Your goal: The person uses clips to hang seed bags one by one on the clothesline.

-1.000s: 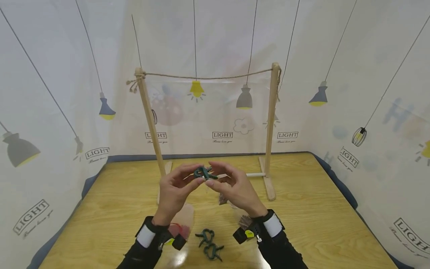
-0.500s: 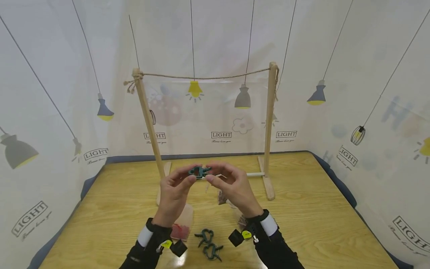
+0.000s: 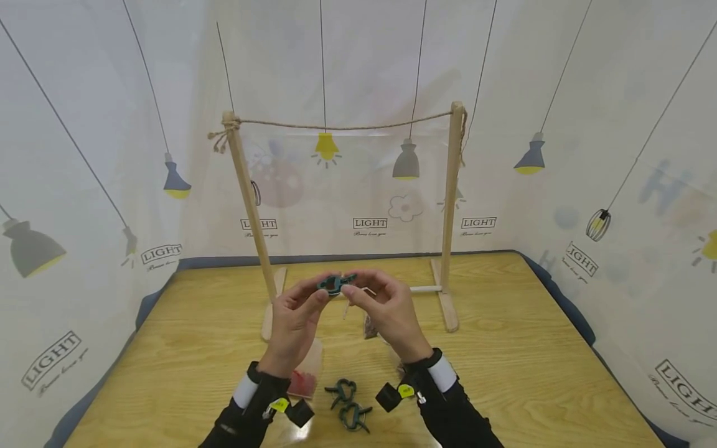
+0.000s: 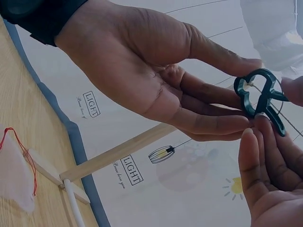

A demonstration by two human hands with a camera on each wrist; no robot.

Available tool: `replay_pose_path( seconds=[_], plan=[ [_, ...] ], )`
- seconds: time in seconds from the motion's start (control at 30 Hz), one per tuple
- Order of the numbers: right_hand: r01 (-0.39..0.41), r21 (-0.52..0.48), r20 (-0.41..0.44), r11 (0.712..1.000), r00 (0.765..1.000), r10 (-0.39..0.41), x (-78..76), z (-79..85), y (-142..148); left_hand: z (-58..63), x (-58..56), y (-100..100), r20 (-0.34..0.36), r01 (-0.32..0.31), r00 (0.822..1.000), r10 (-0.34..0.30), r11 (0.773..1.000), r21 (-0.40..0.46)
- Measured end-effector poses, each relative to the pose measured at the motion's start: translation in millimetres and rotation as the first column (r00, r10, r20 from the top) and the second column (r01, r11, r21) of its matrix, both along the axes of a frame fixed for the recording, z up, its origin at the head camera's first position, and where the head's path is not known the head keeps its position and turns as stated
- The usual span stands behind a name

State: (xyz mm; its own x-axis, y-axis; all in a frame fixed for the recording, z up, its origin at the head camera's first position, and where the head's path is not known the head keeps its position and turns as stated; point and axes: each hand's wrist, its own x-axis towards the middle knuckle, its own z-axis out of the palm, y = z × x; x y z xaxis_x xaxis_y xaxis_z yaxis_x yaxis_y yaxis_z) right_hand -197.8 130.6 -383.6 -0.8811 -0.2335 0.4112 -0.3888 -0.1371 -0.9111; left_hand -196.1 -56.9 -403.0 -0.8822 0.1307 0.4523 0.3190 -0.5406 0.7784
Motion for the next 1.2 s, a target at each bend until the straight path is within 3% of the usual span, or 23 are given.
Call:
replay_pose_path(
  seconds=[0.33,0.6,0.9,1.2],
  plan=[
    [0.060,0.038,-0.017,0.997,0.998,-0.059,-4.1,1.3,3,2.3,-5.9,-7,-0.013,0.005,1.000,-0.007,0.993,-0.119],
    [0.073,0.040,-0.032,0.996,0.997,-0.072,-8.4,5.1,10,3.4,-14.5,-22,-0.014,-0.026,1.000,0.024,0.993,-0.117],
    [0.068,-0.004,-0.076,0.998,0.995,-0.068,-14.6,5.1,19,3.0,-24.4,-45,0.020,-0.125,0.992,0.128,0.985,-0.120],
    [0.132,0.003,-0.125,0.991,0.984,-0.130,-18.3,3.7,26,-6.5,-28.4,-65,0.134,-0.223,0.960,0.248,0.959,-0.173]
  ],
)
